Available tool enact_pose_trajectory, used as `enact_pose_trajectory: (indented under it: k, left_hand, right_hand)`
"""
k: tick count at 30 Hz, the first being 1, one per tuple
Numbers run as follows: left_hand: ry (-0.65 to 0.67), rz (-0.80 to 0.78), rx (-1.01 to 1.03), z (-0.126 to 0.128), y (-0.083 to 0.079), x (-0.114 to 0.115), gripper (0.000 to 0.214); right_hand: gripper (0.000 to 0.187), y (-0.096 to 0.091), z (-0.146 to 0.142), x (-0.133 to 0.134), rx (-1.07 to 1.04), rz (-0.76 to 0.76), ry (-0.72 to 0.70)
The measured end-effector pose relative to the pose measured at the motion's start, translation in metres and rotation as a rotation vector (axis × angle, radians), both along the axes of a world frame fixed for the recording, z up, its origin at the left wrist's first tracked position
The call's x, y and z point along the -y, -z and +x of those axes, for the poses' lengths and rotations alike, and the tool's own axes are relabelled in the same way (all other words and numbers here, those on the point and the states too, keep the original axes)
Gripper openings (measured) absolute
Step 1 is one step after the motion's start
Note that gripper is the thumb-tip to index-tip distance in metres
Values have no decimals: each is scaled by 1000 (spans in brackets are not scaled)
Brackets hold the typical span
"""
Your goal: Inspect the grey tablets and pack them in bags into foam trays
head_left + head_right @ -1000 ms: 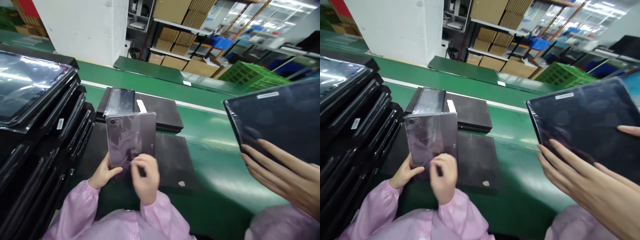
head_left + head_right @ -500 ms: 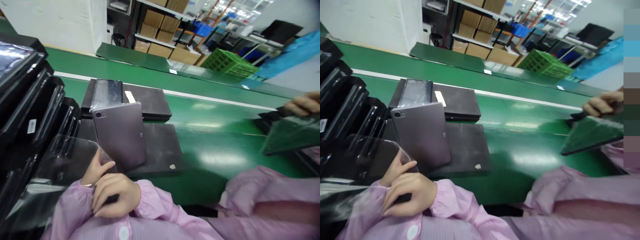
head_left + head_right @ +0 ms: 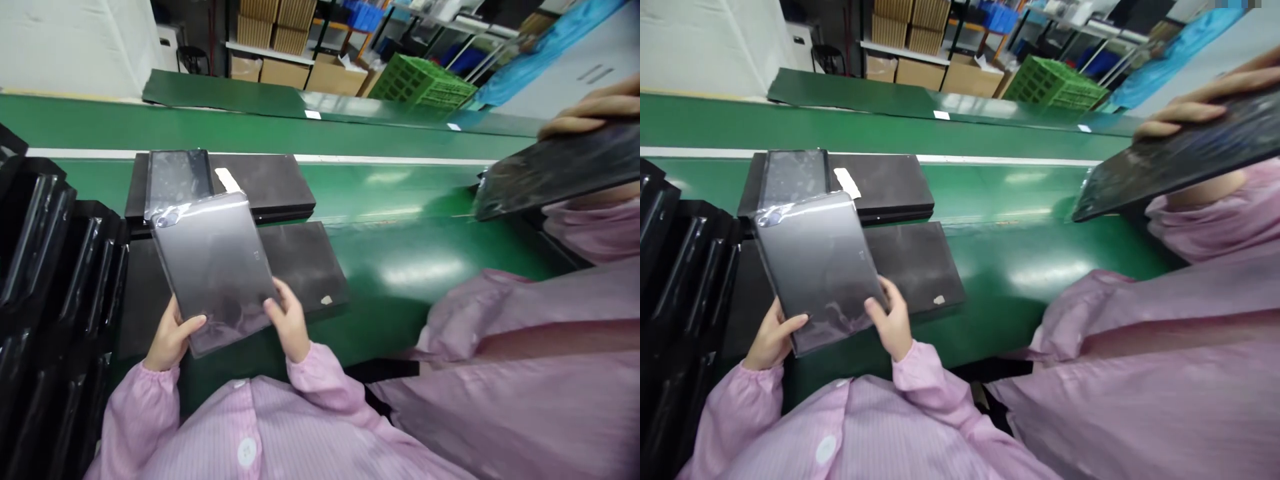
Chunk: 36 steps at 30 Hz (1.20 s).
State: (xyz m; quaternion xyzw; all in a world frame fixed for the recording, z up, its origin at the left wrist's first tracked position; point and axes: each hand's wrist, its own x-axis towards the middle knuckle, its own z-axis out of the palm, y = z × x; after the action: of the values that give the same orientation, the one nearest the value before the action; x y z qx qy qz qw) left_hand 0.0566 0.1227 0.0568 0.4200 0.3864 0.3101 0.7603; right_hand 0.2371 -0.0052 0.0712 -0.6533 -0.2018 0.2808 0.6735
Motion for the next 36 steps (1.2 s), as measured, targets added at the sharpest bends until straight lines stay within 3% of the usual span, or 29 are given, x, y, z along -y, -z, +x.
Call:
enact_pose_trajectory:
  k: [4, 10, 15, 17, 20, 22, 24, 28, 30, 33, 36]
  left_hand:
    - [-66, 44, -62, -1, 2, 8, 69]
    - [-120, 183, -222, -4, 9, 24, 70]
    - [-71, 192, -351, -14, -6, 22, 63]
    - [-77, 162, -397, -21, -12, 22, 57]
    - [-170, 138, -417, -33, -13, 23, 52]
    - [-253, 127, -409, -40, -8, 21, 54]
    - [-305, 114, -382, -45, -1, 17, 61]
    - [-332, 90, -332, -52, 13, 9, 68]
    - [-321, 81, -322, -54, 16, 7, 66]
    - [-297, 26, -270, -53, 16, 10, 61]
    - [-320, -66, -204, -44, 14, 13, 62]
  right_hand:
    - [29, -3, -24, 11, -24, -130, -59]
    - [32, -4, -17, 34, -147, 15, 14]
    - [36, -19, 18, 49, -426, 227, 250]
    - [37, -27, 37, 58, -283, 254, 364]
    - [36, -31, 53, 74, 191, 185, 633]
    - [32, -27, 54, 82, 520, 71, 722]
    - [28, -16, 50, 84, 814, -4, 633]
    - [45, 14, 45, 74, 1181, -29, 125]
    - [49, 28, 47, 68, 1208, -84, -123]
    - [36, 36, 52, 64, 1153, -162, -320]
    - [61, 26, 55, 64, 1030, -225, -416]
